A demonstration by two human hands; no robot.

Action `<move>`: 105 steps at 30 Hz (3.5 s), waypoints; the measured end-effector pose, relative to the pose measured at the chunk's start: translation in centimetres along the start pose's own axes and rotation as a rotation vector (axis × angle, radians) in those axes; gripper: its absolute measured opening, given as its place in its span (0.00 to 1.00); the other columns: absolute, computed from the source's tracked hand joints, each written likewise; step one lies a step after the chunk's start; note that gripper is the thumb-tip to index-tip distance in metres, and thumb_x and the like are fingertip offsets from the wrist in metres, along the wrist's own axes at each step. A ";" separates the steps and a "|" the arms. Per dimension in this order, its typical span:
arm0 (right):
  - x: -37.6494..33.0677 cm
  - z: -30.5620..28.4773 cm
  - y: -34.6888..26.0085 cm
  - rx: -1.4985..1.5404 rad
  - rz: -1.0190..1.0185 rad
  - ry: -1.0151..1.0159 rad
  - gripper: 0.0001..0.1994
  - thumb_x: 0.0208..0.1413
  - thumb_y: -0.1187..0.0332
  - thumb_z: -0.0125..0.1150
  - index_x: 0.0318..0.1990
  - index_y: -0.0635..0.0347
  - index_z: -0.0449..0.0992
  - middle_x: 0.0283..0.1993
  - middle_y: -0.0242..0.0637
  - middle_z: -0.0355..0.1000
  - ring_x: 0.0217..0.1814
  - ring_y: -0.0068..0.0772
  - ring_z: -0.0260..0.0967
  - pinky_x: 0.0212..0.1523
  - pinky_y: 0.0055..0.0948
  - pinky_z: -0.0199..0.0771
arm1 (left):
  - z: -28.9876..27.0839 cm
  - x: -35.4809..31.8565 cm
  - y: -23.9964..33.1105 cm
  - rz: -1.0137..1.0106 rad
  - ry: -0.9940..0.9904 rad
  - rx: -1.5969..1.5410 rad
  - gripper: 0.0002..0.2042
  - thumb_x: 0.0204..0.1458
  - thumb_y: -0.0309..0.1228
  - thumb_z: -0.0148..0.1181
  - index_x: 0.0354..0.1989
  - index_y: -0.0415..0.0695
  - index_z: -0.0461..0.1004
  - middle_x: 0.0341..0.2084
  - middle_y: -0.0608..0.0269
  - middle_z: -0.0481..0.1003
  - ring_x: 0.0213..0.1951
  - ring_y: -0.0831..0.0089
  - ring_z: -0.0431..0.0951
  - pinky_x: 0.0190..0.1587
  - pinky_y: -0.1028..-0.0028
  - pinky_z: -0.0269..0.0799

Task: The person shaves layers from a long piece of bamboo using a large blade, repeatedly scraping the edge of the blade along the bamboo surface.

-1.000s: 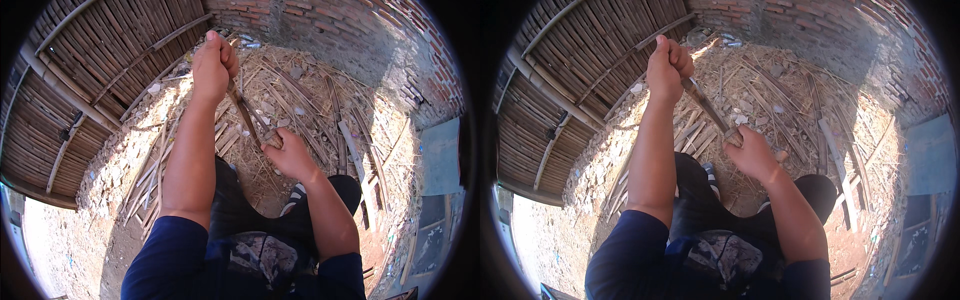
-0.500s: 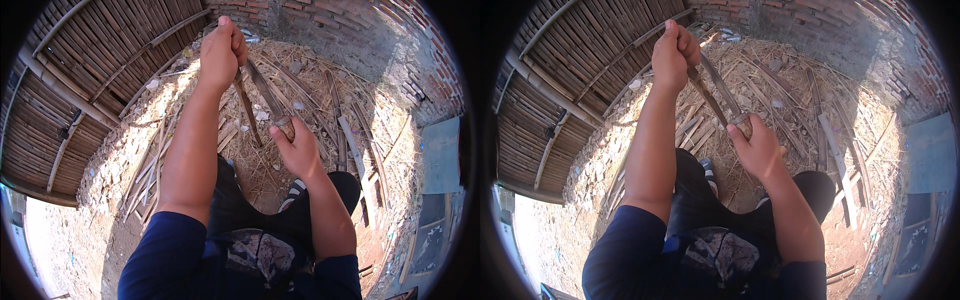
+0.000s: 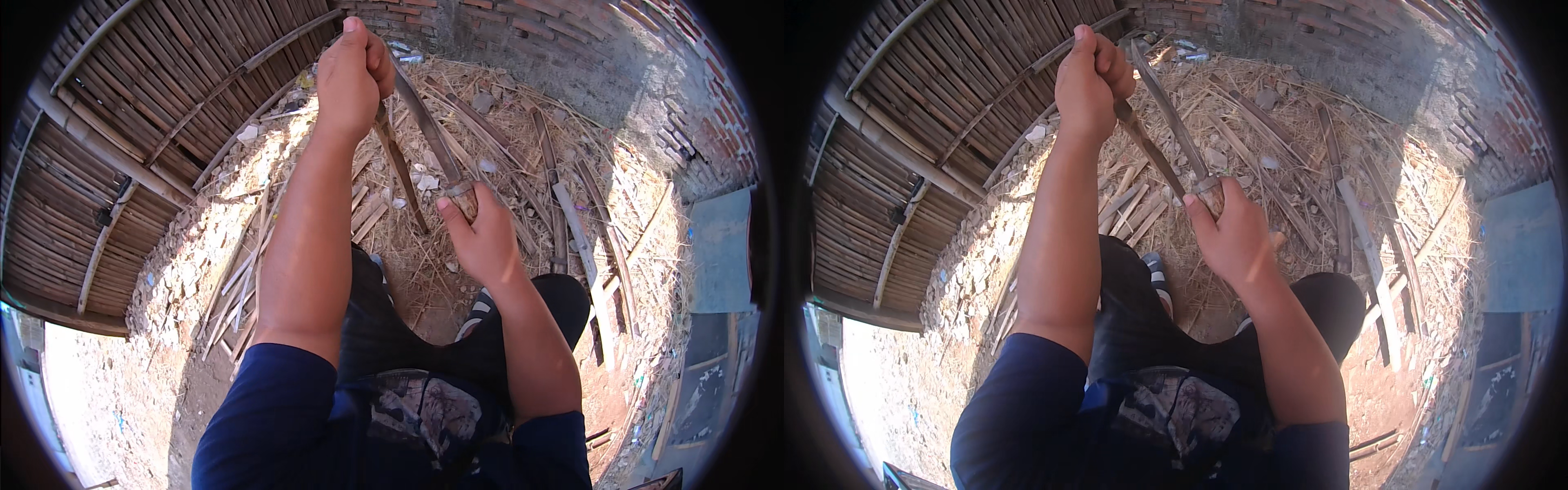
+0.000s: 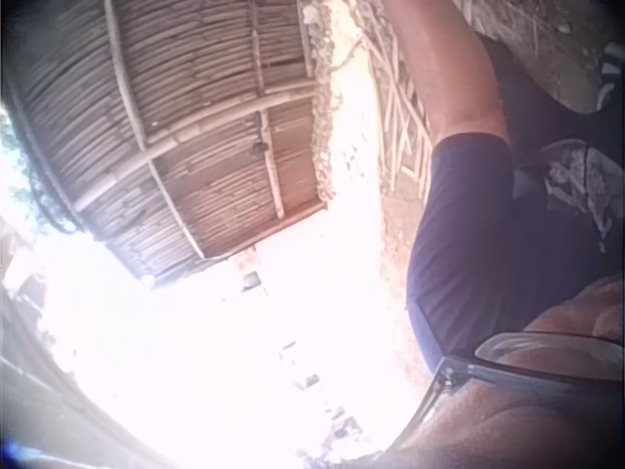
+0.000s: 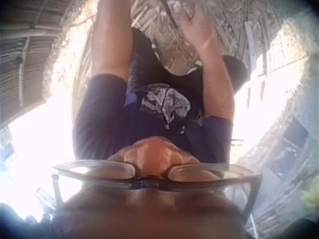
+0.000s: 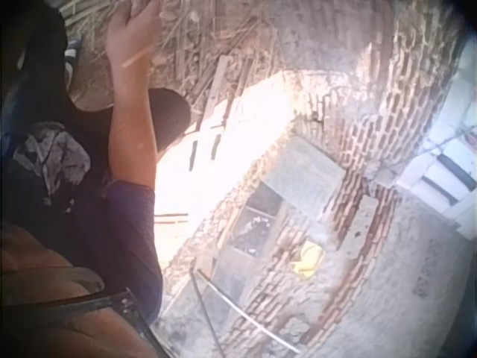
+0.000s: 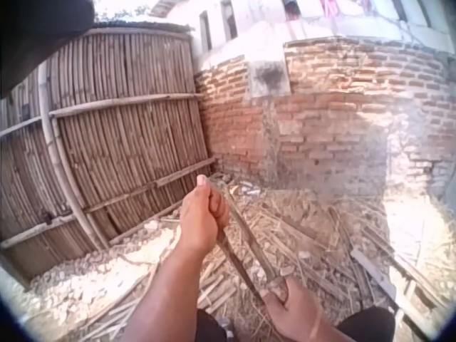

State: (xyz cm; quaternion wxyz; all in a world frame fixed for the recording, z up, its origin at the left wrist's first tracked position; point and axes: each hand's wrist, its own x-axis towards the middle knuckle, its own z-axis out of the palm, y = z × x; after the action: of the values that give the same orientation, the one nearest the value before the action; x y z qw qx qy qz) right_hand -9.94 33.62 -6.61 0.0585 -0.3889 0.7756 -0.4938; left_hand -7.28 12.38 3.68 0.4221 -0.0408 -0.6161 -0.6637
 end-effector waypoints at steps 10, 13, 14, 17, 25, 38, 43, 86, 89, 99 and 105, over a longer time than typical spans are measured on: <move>0.7 -0.9 1.2 -0.159 0.084 -0.130 0.20 0.57 0.57 0.62 0.43 0.68 0.71 0.28 0.52 0.75 0.32 0.56 0.76 0.35 0.44 0.72 | -0.4 0.1 -0.3 0.007 -0.006 0.014 0.25 0.68 0.50 0.35 0.21 0.47 0.55 0.15 0.71 0.49 0.18 0.77 0.45 0.22 0.72 0.42; 0.9 -1.8 -1.1 -0.007 0.007 -0.001 0.19 0.57 0.59 0.62 0.42 0.70 0.70 0.27 0.53 0.75 0.32 0.59 0.75 0.34 0.45 0.73 | -0.4 0.3 -0.2 0.015 -0.004 0.019 0.24 0.68 0.49 0.35 0.21 0.47 0.55 0.15 0.71 0.49 0.18 0.77 0.45 0.22 0.72 0.42; 0.8 -1.8 -1.6 0.049 -0.023 0.053 0.19 0.57 0.59 0.61 0.42 0.70 0.70 0.27 0.53 0.75 0.32 0.59 0.75 0.34 0.45 0.73 | -0.1 0.4 -0.2 0.018 -0.006 0.013 0.24 0.68 0.49 0.35 0.21 0.47 0.55 0.15 0.71 0.49 0.18 0.77 0.45 0.22 0.72 0.42; 0.5 0.3 0.9 -0.053 0.006 0.002 0.18 0.57 0.60 0.61 0.42 0.69 0.70 0.28 0.55 0.75 0.33 0.60 0.75 0.35 0.46 0.73 | 0.5 0.6 -0.6 0.034 -0.017 0.004 0.24 0.68 0.49 0.35 0.21 0.47 0.55 0.15 0.71 0.49 0.19 0.77 0.45 0.22 0.72 0.43; 0.1 0.7 3.5 -0.159 0.106 -0.152 0.18 0.57 0.60 0.61 0.43 0.70 0.71 0.26 0.55 0.74 0.32 0.61 0.75 0.35 0.48 0.73 | 0.0 0.3 -0.5 0.004 -0.007 0.020 0.24 0.68 0.48 0.34 0.21 0.47 0.55 0.15 0.71 0.49 0.19 0.77 0.46 0.22 0.72 0.43; 0.1 4.6 8.5 -0.346 0.132 -0.187 0.19 0.57 0.60 0.60 0.47 0.68 0.68 0.31 0.55 0.76 0.36 0.60 0.75 0.36 0.51 0.74 | -0.2 1.3 -0.3 -0.040 0.094 0.005 0.23 0.68 0.47 0.36 0.20 0.48 0.55 0.14 0.71 0.48 0.18 0.77 0.45 0.22 0.73 0.42; 1.1 1.9 5.5 -0.116 0.157 -0.135 0.19 0.56 0.59 0.63 0.45 0.68 0.71 0.28 0.51 0.76 0.32 0.55 0.75 0.34 0.46 0.71 | -0.6 1.6 -0.7 -0.035 0.095 -0.016 0.23 0.68 0.47 0.35 0.20 0.48 0.55 0.14 0.72 0.48 0.18 0.78 0.45 0.23 0.73 0.43; 1.7 -2.2 13.4 -0.626 0.322 -0.519 0.20 0.52 0.55 0.63 0.44 0.63 0.78 0.40 0.54 0.77 0.46 0.54 0.75 0.49 0.46 0.75 | -5.4 1.5 0.1 -0.017 0.187 -0.063 0.24 0.68 0.49 0.36 0.20 0.49 0.55 0.13 0.71 0.48 0.16 0.78 0.44 0.21 0.72 0.43; 2.2 -4.2 11.7 -0.573 0.352 -0.354 0.22 0.52 0.53 0.63 0.43 0.66 0.77 0.38 0.55 0.76 0.44 0.55 0.75 0.47 0.48 0.74 | -6.9 1.0 0.1 -0.019 0.190 -0.097 0.24 0.68 0.49 0.36 0.20 0.49 0.55 0.13 0.72 0.48 0.16 0.78 0.44 0.20 0.73 0.43; 0.2 5.7 6.9 -0.011 -0.022 -0.135 0.20 0.57 0.60 0.62 0.49 0.66 0.67 0.29 0.56 0.74 0.34 0.61 0.74 0.34 0.52 0.72 | -4.3 1.2 -0.2 -0.011 0.223 -0.083 0.24 0.67 0.49 0.38 0.19 0.50 0.55 0.12 0.72 0.47 0.15 0.78 0.44 0.20 0.73 0.41; -0.1 6.4 12.0 -0.222 0.196 -0.328 0.21 0.57 0.60 0.60 0.49 0.68 0.67 0.33 0.59 0.74 0.36 0.62 0.74 0.37 0.52 0.73 | -3.8 0.6 -0.1 0.001 0.222 -0.097 0.25 0.67 0.51 0.38 0.19 0.50 0.54 0.12 0.73 0.47 0.15 0.78 0.44 0.20 0.73 0.42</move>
State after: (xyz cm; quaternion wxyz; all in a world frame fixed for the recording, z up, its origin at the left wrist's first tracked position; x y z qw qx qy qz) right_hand -13.38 31.59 -19.56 0.1884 -0.3906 0.8394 -0.3275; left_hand -5.96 8.81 3.11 0.4856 0.0122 -0.5326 -0.6931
